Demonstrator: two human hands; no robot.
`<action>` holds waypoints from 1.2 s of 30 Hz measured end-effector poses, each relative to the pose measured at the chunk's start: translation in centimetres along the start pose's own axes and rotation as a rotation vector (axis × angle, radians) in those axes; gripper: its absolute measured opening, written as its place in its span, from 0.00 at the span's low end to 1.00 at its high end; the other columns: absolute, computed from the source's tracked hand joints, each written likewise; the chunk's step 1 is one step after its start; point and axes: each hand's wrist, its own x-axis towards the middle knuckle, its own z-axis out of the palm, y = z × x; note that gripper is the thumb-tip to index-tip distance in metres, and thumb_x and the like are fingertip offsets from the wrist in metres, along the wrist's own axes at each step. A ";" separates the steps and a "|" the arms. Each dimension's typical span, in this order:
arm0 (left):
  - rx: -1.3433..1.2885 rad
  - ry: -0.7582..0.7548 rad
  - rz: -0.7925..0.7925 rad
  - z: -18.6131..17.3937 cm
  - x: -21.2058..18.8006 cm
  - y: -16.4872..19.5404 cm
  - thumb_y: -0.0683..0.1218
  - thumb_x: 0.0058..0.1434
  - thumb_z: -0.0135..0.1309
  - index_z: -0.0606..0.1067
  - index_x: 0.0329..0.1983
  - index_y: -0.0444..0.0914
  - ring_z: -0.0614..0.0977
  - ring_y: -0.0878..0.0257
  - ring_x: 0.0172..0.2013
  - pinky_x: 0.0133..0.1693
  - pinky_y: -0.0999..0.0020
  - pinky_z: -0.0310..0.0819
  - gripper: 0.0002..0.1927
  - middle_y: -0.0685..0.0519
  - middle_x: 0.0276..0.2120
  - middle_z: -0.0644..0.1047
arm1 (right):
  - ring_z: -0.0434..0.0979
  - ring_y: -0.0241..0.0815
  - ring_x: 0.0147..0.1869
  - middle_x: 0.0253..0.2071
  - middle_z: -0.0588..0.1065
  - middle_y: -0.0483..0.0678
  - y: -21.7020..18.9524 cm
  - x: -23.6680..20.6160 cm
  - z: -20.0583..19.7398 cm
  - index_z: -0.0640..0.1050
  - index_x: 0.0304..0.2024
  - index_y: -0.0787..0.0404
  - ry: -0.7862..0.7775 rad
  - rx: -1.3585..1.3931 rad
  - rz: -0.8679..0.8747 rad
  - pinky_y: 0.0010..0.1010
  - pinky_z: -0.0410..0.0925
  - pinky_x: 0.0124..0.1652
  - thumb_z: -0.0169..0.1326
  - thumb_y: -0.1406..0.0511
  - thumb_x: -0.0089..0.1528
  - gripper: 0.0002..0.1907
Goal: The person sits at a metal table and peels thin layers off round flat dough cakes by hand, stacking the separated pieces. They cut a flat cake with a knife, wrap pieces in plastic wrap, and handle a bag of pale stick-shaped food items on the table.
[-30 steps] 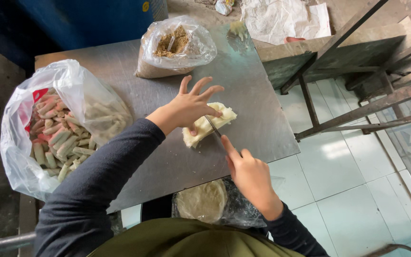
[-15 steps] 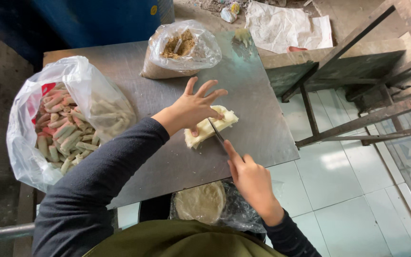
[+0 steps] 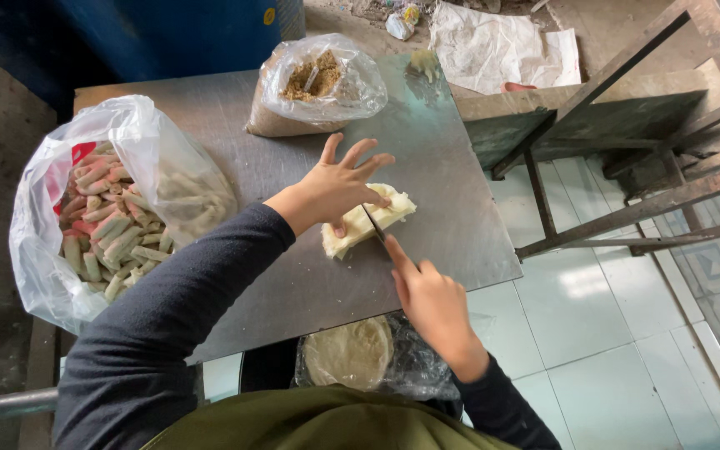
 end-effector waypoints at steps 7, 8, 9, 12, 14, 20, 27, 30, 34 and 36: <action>-0.006 0.020 0.026 0.4 0.4 0.2 0.53 0.20 0.77 0.78 0.55 0.66 0.44 0.48 0.74 0.64 0.25 0.39 0.50 0.56 0.73 0.53 | 0.76 0.57 0.23 0.23 0.72 0.51 0.3 -0.2 0.1 0.66 0.70 0.39 0.002 -0.021 0.001 0.47 0.70 0.25 0.53 0.60 0.65 0.29; 0.011 0.011 0.021 0.5 0.4 0.2 0.53 0.19 0.77 0.78 0.55 0.66 0.44 0.48 0.73 0.64 0.25 0.38 0.50 0.56 0.73 0.53 | 0.76 0.58 0.23 0.24 0.72 0.51 0.1 0.4 0.2 0.66 0.70 0.39 0.012 -0.014 -0.008 0.47 0.71 0.25 0.53 0.60 0.65 0.29; 0.030 0.005 0.015 0.5 0.5 0.2 0.53 0.19 0.77 0.78 0.55 0.66 0.44 0.47 0.73 0.64 0.25 0.38 0.50 0.55 0.73 0.53 | 0.76 0.58 0.23 0.24 0.72 0.51 0.0 1.0 0.3 0.66 0.70 0.39 0.025 -0.008 -0.018 0.47 0.71 0.25 0.53 0.60 0.65 0.30; -0.011 0.060 0.021 0.6 0.2 0.0 0.53 0.20 0.77 0.78 0.55 0.65 0.45 0.48 0.74 0.63 0.24 0.40 0.50 0.55 0.73 0.55 | 0.77 0.58 0.24 0.24 0.72 0.51 -0.3 1.1 -0.4 0.67 0.70 0.39 -0.001 -0.016 -0.022 0.48 0.70 0.25 0.53 0.60 0.65 0.29; -0.021 0.042 0.016 0.6 0.2 -0.2 0.53 0.20 0.77 0.78 0.55 0.66 0.45 0.48 0.74 0.64 0.24 0.39 0.50 0.55 0.73 0.55 | 0.77 0.58 0.24 0.25 0.72 0.50 -0.1 0.3 -1.6 0.67 0.69 0.38 -0.035 -0.025 -0.001 0.48 0.70 0.25 0.53 0.60 0.65 0.29; -0.050 -0.004 0.005 0.5 0.5 -0.3 0.53 0.21 0.78 0.78 0.55 0.66 0.44 0.48 0.74 0.64 0.23 0.37 0.50 0.55 0.73 0.54 | 0.76 0.55 0.24 0.25 0.71 0.49 0.6 -5.0 -6.8 0.68 0.69 0.35 -0.194 -0.062 0.102 0.45 0.69 0.26 0.53 0.58 0.63 0.30; -0.186 -0.150 -0.029 -0.4 1.1 -1.1 0.52 0.28 0.80 0.65 0.69 0.55 0.45 0.46 0.74 0.64 0.24 0.36 0.61 0.49 0.73 0.54 | 0.75 0.52 0.25 0.26 0.71 0.46 3.8 -5.8 -10.1 0.71 0.66 0.36 0.060 -0.079 0.181 0.44 0.68 0.26 0.52 0.60 0.65 0.26; -0.422 -0.033 -0.143 0.4 0.3 -2.3 0.56 0.28 0.77 0.60 0.72 0.47 0.55 0.43 0.69 0.60 0.39 0.57 0.65 0.43 0.71 0.56 | 0.74 0.53 0.27 0.32 0.69 0.50 5.7 -1.7 -6.9 0.69 0.70 0.41 0.167 -0.219 0.150 0.43 0.68 0.27 0.51 0.64 0.67 0.28; -0.525 0.265 -0.503 4.2 -1.9 -0.7 0.64 0.49 0.69 0.69 0.58 0.32 0.74 0.38 0.57 0.55 0.49 0.71 0.44 0.34 0.55 0.71 | 0.75 0.54 0.35 0.37 0.69 0.52 7.9 4.2 -1.5 0.67 0.72 0.50 0.288 -0.344 0.032 0.44 0.70 0.32 0.53 0.65 0.65 0.31; -0.478 0.249 -0.625 5.9 -2.9 0.3 0.65 0.56 0.67 0.71 0.52 0.26 0.78 0.36 0.51 0.52 0.52 0.75 0.41 0.30 0.49 0.74 | 0.75 0.53 0.37 0.37 0.69 0.52 8.7 4.9 0.3 0.67 0.72 0.51 0.290 -0.394 0.011 0.43 0.70 0.34 0.54 0.65 0.65 0.31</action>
